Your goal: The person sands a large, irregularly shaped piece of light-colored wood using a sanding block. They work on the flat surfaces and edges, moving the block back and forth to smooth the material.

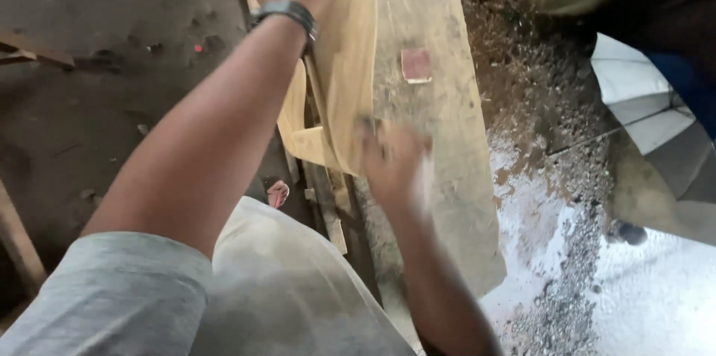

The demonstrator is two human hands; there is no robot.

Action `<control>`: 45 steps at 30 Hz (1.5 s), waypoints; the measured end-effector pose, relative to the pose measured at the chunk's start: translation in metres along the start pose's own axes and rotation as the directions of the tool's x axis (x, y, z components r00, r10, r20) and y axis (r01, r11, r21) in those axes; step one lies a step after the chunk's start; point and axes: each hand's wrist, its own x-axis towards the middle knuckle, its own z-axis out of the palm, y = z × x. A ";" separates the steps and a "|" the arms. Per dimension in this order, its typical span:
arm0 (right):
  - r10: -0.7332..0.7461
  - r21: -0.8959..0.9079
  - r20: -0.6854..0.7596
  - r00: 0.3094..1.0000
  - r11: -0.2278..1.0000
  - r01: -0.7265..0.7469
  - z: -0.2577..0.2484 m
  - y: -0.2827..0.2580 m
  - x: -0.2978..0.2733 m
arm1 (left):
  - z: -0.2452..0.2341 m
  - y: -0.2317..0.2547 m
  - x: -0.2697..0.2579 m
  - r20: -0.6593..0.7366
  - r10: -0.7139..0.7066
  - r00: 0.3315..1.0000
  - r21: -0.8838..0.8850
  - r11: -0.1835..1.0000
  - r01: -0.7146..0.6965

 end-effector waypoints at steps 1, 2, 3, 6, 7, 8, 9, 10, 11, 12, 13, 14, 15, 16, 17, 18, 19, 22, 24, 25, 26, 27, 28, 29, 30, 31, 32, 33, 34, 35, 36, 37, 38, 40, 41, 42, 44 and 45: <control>0.006 -0.005 -0.003 1.000 1.000 -0.006 0.014 0.013 0.007 | 0.004 0.001 0.001 0.007 0.005 1.000 -0.003 1.000 -0.005; 0.195 -0.058 -0.002 0.981 0.979 -0.194 0.028 0.025 0.018 | 0.003 0.002 0.007 0.015 -0.034 0.999 -0.040 0.999 0.035; 0.376 -0.110 -0.012 0.927 0.921 -0.375 0.043 0.036 0.029 | 0.002 0.002 0.012 0.025 -0.072 0.997 -0.077 0.994 0.074; 0.530 -0.160 0.128 0.838 0.845 -0.510 0.010 -0.001 0.005 | 0.004 0.000 0.007 0.094 -0.179 0.979 -0.172 0.966 0.193; 0.536 -0.169 0.126 0.835 0.841 -0.514 0.006 -0.003 -0.021 | 0.005 0.003 0.001 0.103 -0.180 0.978 -0.176 0.965 0.196; 0.455 -0.160 0.055 0.889 0.883 -0.442 0.002 -0.006 -0.043 | 0.002 0.004 -0.002 0.135 -0.239 0.962 -0.221 0.939 0.265; 0.367 -0.156 -0.017 0.930 0.918 -0.365 -0.003 -0.008 -0.065 | -0.002 0.006 -0.005 0.168 -0.296 0.940 -0.262 0.906 0.332; 0.366 -0.156 -0.014 0.930 0.918 -0.364 -0.004 -0.013 -0.045 | -0.006 0.006 -0.003 0.168 -0.299 0.940 -0.262 0.905 0.334; 0.305 -0.099 0.004 0.952 0.948 -0.303 -0.005 -0.018 -0.025 | -0.010 0.005 -0.003 0.202 -0.347 0.916 -0.299 0.869 0.395; 0.259 -0.050 0.015 0.966 0.965 -0.258 -0.008 -0.026 -0.010 | -0.012 0.006 -0.008 0.257 -0.387 0.886 -0.326 0.828 0.457; 0.276 -0.059 0.014 0.961 0.960 -0.275 0.002 -0.013 -0.002 | -0.014 0.002 -0.011 0.275 -0.385 0.881 -0.319 0.828 0.461; 0.360 -0.121 0.010 0.933 0.926 -0.357 0.012 0.004 0.007 | -0.014 0.000 -0.012 0.245 -0.330 0.912 -0.345 0.849 0.400; 0.442 -0.181 0.000 0.897 0.882 -0.435 0.021 0.020 0.016 | -0.015 -0.002 -0.013 0.214 -0.274 0.938 -0.369 0.866 0.337; 0.447 -0.184 -0.002 0.895 0.879 -0.439 0.012 0.005 0.011 | -0.019 -0.003 -0.011 0.219 -0.272 0.937 -0.368 0.866 0.338; 0.604 -0.192 0.050 0.795 0.787 -0.586 0.004 -0.011 0.008 | -0.022 -0.003 -0.009 0.164 -0.189 0.968 -0.395 0.887 0.240; 0.744 -0.213 0.095 0.661 0.664 -0.717 -0.006 -0.025 0.001 | -0.021 -0.003 -0.010 0.115 -0.103 0.988 -0.419 0.897 0.142; 0.753 -0.219 0.088 0.653 0.654 -0.724 -0.006 -0.023 -0.026 | -0.018 -0.002 -0.011 0.129 -0.100 0.987 -0.421 0.895 0.146; 0.462 -0.247 -0.112 0.880 0.845 -0.475 -0.002 -0.014 -0.053 | -0.016 -0.008 -0.008 0.462 -0.346 0.817 -0.222 0.846 0.484; 0.697 -0.260 -0.037 0.717 0.686 -0.680 0.001 -0.008 -0.012 | -0.013 -0.015 -0.009 0.032 0.118 0.992 -0.355 0.930 -0.099; 0.702 -0.261 -0.052 0.711 0.677 -0.688 0.004 -0.001 -0.009 | -0.011 -0.011 -0.010 0.041 0.130 0.991 -0.364 0.925 -0.106; 0.611 -0.236 -0.054 0.790 0.761 -0.605 0.009 0.006 -0.003 | -0.012 -0.010 -0.009 0.183 0.325 0.928 0.235 0.902 -0.362; 0.511 -0.211 -0.058 0.857 0.833 -0.511 0.014 0.013 0.003 | -0.014 -0.010 -0.007 0.401 0.385 0.831 0.690 0.470 -0.550; 0.517 -0.219 -0.064 0.854 0.828 -0.517 0.004 -0.007 -0.001 | -0.017 -0.009 -0.008 0.406 0.390 0.827 0.682 0.473 -0.558; 0.746 -0.231 -0.003 0.666 0.647 -0.726 -0.005 -0.027 -0.005 | -0.019 -0.008 -0.008 0.458 0.347 0.819 0.642 0.508 -0.574; 0.904 -0.260 0.057 0.424 0.423 -0.868 -0.013 -0.043 -0.007 | -0.020 -0.007 -0.007 0.502 0.301 0.811 0.605 0.548 -0.578; 0.904 -0.266 0.051 0.426 0.423 -0.866 -0.010 -0.033 -0.023 | -0.025 0.003 -0.008 0.501 0.302 0.811 0.600 0.554 -0.577; 0.789 -0.221 -0.001 0.615 0.599 -0.769 -0.006 -0.025 -0.041 | -0.034 0.008 -0.011 0.333 0.013 0.943 0.179 0.981 -0.077; 0.635 -0.186 -0.060 0.770 0.751 -0.633 -0.002 -0.017 -0.059 | -0.043 0.014 -0.015 0.344 -0.342 0.875 -0.361 0.812 0.459; 0.644 -0.188 -0.058 0.763 0.743 -0.642 0.003 -0.012 -0.042 | -0.033 0.003 -0.013 0.353 -0.343 0.870 -0.353 0.813 0.464; 0.654 -0.219 -0.067 0.753 0.727 -0.651 0.007 -0.006 -0.026 | -0.023 -0.007 -0.012 0.221 -0.091 0.971 -0.143 0.982 0.125; 0.656 -0.251 -0.084 0.751 0.715 -0.653 0.009 0.002 -0.007 | -0.013 -0.012 -0.008 0.150 0.212 0.966 0.103 0.968 -0.229; 0.656 -0.255 -0.090 0.750 0.713 -0.654 0.008 -0.002 -0.005 | -0.014 -0.009 -0.012 0.151 0.215 0.965 0.096 0.968 -0.231; 0.707 -0.235 -0.064 0.704 0.675 -0.699 0.009 -0.004 -0.001 | -0.017 -0.008 -0.013 0.281 0.325 0.903 0.422 0.803 -0.420; 0.755 -0.219 -0.042 0.655 0.632 -0.743 0.002 -0.026 -0.004 | -0.024 -0.001 -0.014 0.434 0.370 0.821 0.652 0.500 -0.570; 0.819 -0.135 0.005 0.574 0.569 -0.811 -0.007 -0.044 -0.012 | -0.028 0.005 -0.014 0.222 0.112 0.969 0.233 0.959 -0.164; 0.866 -0.057 0.070 0.495 0.499 -0.865 -0.014 -0.061 -0.020 | -0.032 0.008 -0.014 0.184 -0.261 0.948 -0.336 0.890 0.310; 0.821 -0.035 -0.030 0.570 0.569 -0.822 0.017 -0.013 -0.071 | -0.030 0.007 -0.015 0.144 -0.227 0.963 -0.380 0.886 0.266; 0.767 -0.018 -0.133 0.628 0.631 -0.775 0.031 0.010 -0.100 | -0.030 0.006 -0.018 0.106 -0.189 0.976 -0.420 0.881 0.216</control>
